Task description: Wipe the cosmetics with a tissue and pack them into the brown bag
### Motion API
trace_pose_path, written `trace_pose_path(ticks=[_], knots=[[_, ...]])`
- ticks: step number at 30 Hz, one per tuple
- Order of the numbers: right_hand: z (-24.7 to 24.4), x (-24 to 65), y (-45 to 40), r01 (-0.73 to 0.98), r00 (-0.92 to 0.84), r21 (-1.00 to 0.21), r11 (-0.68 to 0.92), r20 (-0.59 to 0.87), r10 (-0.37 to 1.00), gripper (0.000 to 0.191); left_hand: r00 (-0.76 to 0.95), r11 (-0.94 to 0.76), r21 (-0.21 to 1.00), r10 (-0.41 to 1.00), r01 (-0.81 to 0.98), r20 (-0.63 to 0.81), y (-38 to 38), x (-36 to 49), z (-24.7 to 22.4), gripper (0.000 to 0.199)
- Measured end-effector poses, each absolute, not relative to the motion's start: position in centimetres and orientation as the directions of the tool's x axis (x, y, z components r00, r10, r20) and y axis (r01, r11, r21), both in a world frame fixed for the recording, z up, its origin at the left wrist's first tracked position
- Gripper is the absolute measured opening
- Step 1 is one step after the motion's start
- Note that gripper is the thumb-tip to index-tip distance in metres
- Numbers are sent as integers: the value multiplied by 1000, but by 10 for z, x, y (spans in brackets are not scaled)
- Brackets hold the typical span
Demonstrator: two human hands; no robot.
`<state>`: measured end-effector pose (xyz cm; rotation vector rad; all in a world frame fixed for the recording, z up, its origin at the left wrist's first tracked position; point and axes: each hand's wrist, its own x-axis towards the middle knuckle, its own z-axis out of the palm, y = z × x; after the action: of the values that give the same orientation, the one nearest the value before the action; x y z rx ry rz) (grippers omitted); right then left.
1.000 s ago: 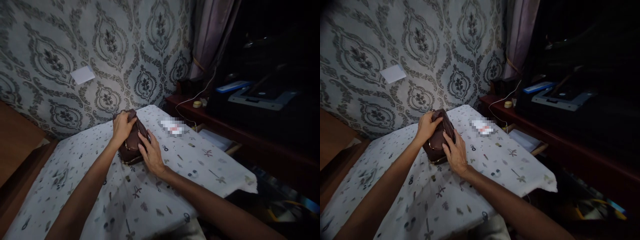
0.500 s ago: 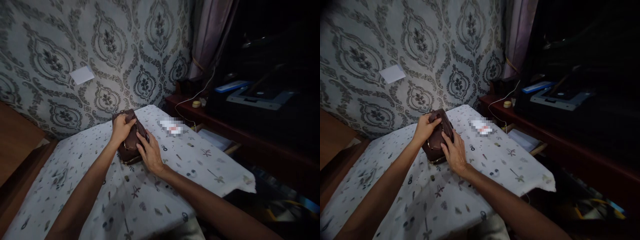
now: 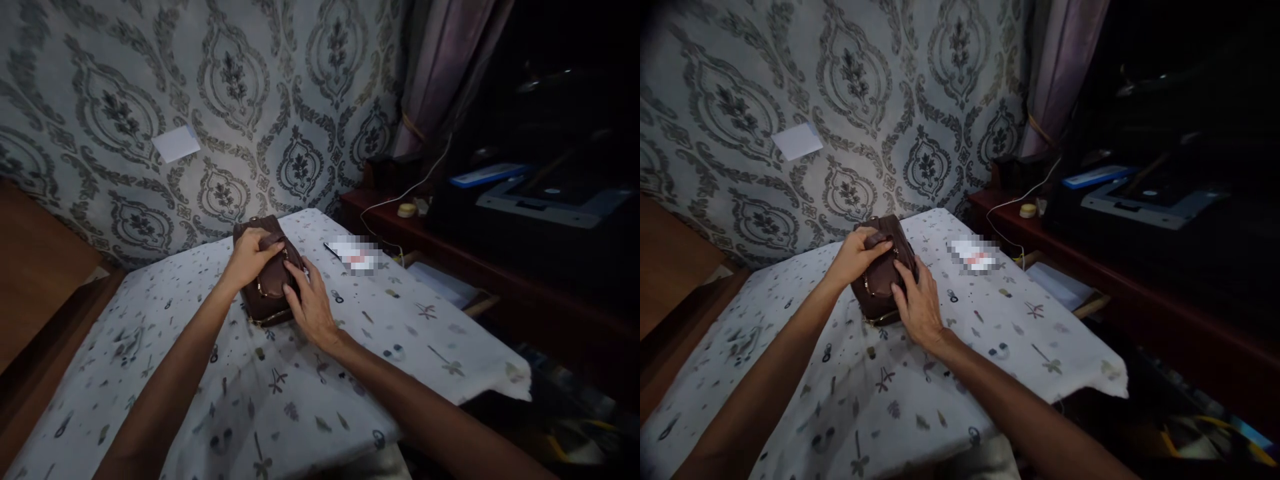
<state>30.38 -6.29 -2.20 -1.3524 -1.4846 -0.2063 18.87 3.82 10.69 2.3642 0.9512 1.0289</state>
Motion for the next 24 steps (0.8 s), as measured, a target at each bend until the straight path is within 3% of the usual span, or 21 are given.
trace_pose_path(ticks=[5, 9, 15, 24], knots=[[-7, 303, -71, 863, 36, -271, 427, 876, 482, 41, 480, -529, 789, 805, 311, 350, 45, 157, 119, 30], [8, 290, -72, 853, -177, -97, 514, 871, 459, 36, 445, -517, 783, 825, 346, 349, 48, 141, 109, 24], [10, 281, -58, 843, -222, -58, 534, 868, 444, 28, 404, -618, 673, 782, 407, 474, 50, 142, 93, 16], [7, 283, -58, 845, -231, -27, 533, 882, 410, 30, 331, -628, 599, 775, 498, 538, 42, 143, 90, 18]])
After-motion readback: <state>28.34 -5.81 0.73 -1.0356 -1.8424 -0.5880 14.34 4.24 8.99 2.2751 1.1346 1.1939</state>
